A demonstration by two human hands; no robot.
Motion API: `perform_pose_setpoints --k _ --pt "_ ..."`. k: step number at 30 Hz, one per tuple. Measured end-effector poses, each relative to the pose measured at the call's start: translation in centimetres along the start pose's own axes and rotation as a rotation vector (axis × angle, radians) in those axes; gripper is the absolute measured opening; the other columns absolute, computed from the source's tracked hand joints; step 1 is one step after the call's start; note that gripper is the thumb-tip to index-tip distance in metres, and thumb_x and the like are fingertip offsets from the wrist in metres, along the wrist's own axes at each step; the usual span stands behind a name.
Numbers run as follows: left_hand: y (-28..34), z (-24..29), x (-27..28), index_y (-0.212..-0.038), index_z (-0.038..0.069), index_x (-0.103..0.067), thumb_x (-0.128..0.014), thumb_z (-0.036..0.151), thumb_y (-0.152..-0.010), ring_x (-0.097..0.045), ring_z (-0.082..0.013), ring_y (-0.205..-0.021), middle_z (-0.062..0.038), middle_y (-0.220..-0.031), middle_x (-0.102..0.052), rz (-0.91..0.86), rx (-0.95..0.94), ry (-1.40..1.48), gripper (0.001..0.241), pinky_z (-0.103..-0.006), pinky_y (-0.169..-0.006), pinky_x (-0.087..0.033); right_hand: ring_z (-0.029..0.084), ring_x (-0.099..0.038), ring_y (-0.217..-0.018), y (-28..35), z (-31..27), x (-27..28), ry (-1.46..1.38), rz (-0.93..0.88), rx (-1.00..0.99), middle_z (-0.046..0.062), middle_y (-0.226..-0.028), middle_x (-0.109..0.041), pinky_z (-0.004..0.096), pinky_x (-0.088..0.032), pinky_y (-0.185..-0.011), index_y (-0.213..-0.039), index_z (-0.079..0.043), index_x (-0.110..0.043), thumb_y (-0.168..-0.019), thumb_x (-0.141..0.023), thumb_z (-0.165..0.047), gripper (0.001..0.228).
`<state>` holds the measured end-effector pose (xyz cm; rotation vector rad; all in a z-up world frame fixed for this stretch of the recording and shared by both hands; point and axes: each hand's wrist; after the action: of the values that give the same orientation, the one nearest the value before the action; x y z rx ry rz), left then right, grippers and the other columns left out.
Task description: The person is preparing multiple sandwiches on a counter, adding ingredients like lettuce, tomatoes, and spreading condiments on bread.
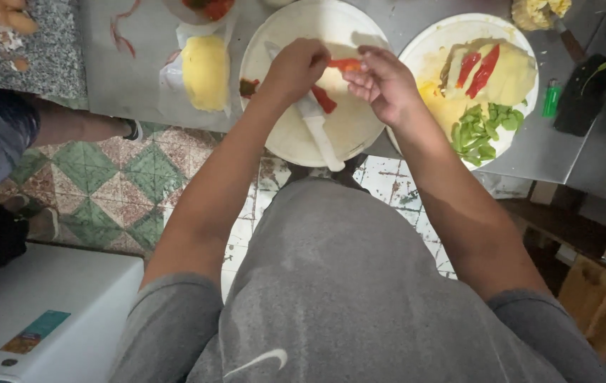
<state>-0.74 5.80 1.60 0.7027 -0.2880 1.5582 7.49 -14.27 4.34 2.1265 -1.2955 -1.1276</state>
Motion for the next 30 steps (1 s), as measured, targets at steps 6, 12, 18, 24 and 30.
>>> perform_pose_setpoints --k 6,12,18,24,30 --pt "-1.0 -0.1 1.4 -0.071 0.015 -0.022 -0.041 0.013 -0.088 -0.028 -0.0162 -0.068 0.001 -0.067 -0.029 -0.098 0.139 -0.124 0.026 -0.0393 -0.059 -0.019 0.027 -0.062 -0.076 -1.7 9.5 3.3 1.509 -0.298 0.882 0.007 -0.081 -0.066 0.04 -0.046 -0.066 -0.081 -0.008 -0.069 -0.082 -0.065 -0.005 0.005" --pt "-3.7 -4.8 -1.0 -0.072 0.012 -0.048 -0.059 0.014 -0.096 -0.048 -0.0218 -0.06 -0.002 -0.072 -0.05 0.068 -0.221 -0.437 0.027 -0.0406 -0.049 -0.036 0.042 -0.053 -0.075 6.2 11.3 -2.0 1.755 -0.213 0.553 0.021 -0.097 -0.052 0.052 -0.042 -0.05 -0.142 -0.002 -0.04 -0.082 -0.064 -0.002 0.065" --pt "-2.2 -3.2 1.1 -0.108 0.006 -0.057 -0.055 -0.008 -0.075 -0.046 -0.027 -0.048 0.003 -0.054 -0.047 0.042 -0.38 -0.651 0.035 -0.04 -0.058 -0.038 0.045 -0.063 -0.105 11.0 7.6 -1.1 1.544 -0.059 0.37 0.025 -0.12 -0.064 0.051 -0.048 -0.089 -0.143 -0.009 -0.053 -0.082 -0.059 -0.017 0.061" --pt "1.3 -6.6 -0.2 -0.076 0.007 -0.056 -0.06 -0.008 -0.07 -0.049 -0.025 -0.054 -0.008 -0.066 -0.051 0.183 -0.412 -0.691 0.017 -0.0402 -0.047 -0.034 0.024 -0.058 -0.093 13.5 6.5 0.8 1.573 0.306 0.15 0.014 -0.121 -0.059 0.037 -0.055 -0.071 -0.156 -0.008 -0.044 -0.09 -0.058 -0.006 0.067" --pt "2.6 -8.4 -5.6 -0.101 0.016 -0.073 -0.065 0.022 -0.09 -0.064 -0.0252 -0.101 -0.005 -0.097 -0.066 0.156 -0.691 -0.666 0.015 -0.0431 -0.092 -0.047 0.04 -0.066 -0.094 3.5 12.5 9.2 1.762 0.42 1.008 0.017 -0.111 -0.057 0.053 -0.058 -0.075 -0.139 -0.014 -0.058 -0.085 -0.065 -0.021 0.055"
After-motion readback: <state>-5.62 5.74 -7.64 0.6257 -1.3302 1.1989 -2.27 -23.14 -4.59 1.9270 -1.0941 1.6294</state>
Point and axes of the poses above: each hand's wrist, its own y-axis away from the middle knuckle, its own x-axis out of the back of the hand, z = x × y
